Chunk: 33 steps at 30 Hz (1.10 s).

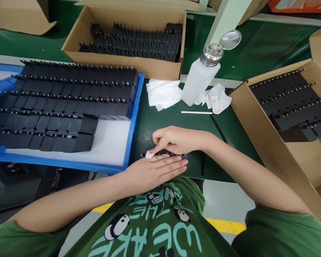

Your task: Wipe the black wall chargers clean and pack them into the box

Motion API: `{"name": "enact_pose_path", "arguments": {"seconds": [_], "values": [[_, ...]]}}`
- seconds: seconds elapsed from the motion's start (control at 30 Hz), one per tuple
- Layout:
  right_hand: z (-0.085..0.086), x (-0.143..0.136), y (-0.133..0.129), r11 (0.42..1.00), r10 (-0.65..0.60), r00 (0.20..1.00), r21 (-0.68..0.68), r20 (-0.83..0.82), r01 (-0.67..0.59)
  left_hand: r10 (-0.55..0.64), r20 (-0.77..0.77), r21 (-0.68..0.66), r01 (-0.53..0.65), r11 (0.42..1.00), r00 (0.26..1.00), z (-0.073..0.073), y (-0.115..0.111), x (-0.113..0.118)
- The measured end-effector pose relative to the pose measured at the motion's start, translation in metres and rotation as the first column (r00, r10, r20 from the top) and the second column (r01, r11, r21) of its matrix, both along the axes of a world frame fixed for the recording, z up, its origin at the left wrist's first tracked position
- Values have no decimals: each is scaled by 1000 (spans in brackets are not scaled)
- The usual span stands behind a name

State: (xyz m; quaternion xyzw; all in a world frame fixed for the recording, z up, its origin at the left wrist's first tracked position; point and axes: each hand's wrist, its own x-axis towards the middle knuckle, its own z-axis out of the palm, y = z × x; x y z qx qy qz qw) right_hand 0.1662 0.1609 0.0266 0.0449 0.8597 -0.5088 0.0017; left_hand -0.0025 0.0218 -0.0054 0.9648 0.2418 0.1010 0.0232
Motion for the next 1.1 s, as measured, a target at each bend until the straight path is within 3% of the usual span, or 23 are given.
{"name": "enact_pose_path", "arguments": {"seconds": [0.43,0.6,0.67,0.7,0.8,0.9,0.93,0.97,1.03,1.07,1.1], "values": [[-7,61,2,984,-157,987,-84,26,158,17,-7,-39,-17,999,1000,2,1,-2],[7,92,0,978,-209,960,26,186,208,18,-32,-21,-18,1000,999,5,0,-2],[14,100,-3,948,-317,935,61,158,311,18,-17,-7,-18,1000,1000,3,-1,-2],[17,102,-5,905,-425,901,84,89,418,19,0,4,-19,1000,1000,1,-2,-2],[17,97,-15,683,-699,698,145,-154,716,13,57,48,-15,999,998,-1,-3,1],[10,89,-35,611,-747,648,227,-152,758,11,131,103,-25,994,991,5,-7,5],[7,88,-44,557,-785,603,261,-141,788,29,172,115,-50,992,985,9,-11,6],[4,89,-56,456,-846,514,304,-144,836,75,234,120,-106,987,969,12,-15,7],[-5,91,-81,189,-949,271,398,-161,898,247,440,100,-320,942,863,15,-25,8],[-11,93,-93,102,-972,185,445,-147,890,360,554,60,-467,882,751,14,-30,9],[-17,94,-104,81,-982,153,493,-109,866,473,639,-11,-607,794,607,11,-35,9]]}}
